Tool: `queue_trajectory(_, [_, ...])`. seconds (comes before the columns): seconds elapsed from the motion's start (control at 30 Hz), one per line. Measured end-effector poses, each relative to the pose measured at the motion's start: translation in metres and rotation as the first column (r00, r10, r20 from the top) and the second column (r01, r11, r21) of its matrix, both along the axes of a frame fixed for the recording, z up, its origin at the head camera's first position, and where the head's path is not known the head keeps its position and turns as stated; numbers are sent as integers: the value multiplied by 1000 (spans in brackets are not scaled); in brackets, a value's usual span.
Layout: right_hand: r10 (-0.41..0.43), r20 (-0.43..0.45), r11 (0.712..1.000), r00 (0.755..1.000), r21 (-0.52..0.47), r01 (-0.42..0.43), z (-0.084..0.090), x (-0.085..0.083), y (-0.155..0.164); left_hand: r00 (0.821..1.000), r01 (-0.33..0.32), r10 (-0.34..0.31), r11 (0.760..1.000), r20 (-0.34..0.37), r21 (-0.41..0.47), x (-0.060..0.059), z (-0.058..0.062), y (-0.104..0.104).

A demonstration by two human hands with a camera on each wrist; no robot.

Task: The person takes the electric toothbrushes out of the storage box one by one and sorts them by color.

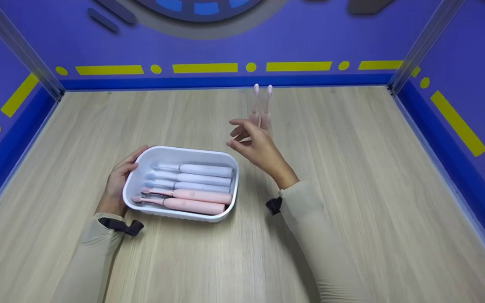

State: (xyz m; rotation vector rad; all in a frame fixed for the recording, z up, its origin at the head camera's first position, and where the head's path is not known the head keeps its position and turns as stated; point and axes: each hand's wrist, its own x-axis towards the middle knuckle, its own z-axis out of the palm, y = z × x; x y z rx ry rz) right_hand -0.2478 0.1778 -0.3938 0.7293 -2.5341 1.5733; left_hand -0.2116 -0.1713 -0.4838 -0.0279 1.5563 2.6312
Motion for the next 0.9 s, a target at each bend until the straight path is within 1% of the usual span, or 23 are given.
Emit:
queue_trajectory(0.1, [41,34,999,999,24,-42,4,1,-6,1000,-5,5,1000,6,-12,0,0,0])
queue_trajectory(0.2, [99,49,992,994,73,-102,7,2,-11,1000,-9,9,1000,4,-14,0,0,0])
queue_trajectory(0.33, [176,59,975,983,129,-182,8,3,-16,1000,-13,13,1000,-6,-16,0,0,0])
queue_trajectory(0.5, [249,69,950,966,177,-257,10,5,-23,1000,-12,12,1000,-9,-13,0,0,1])
queue_trajectory(0.57, [281,85,934,956,203,-293,11,5,-26,1000,-15,15,1000,-2,-11,1,0,1])
queue_trajectory(0.7, [331,153,898,931,253,-361,13,5,-31,1000,-17,17,1000,7,-7,0,0,1])
queue_trajectory(0.9, [382,225,830,896,342,-440,16,6,-39,1000,-14,14,1000,8,-13,-1,0,0])
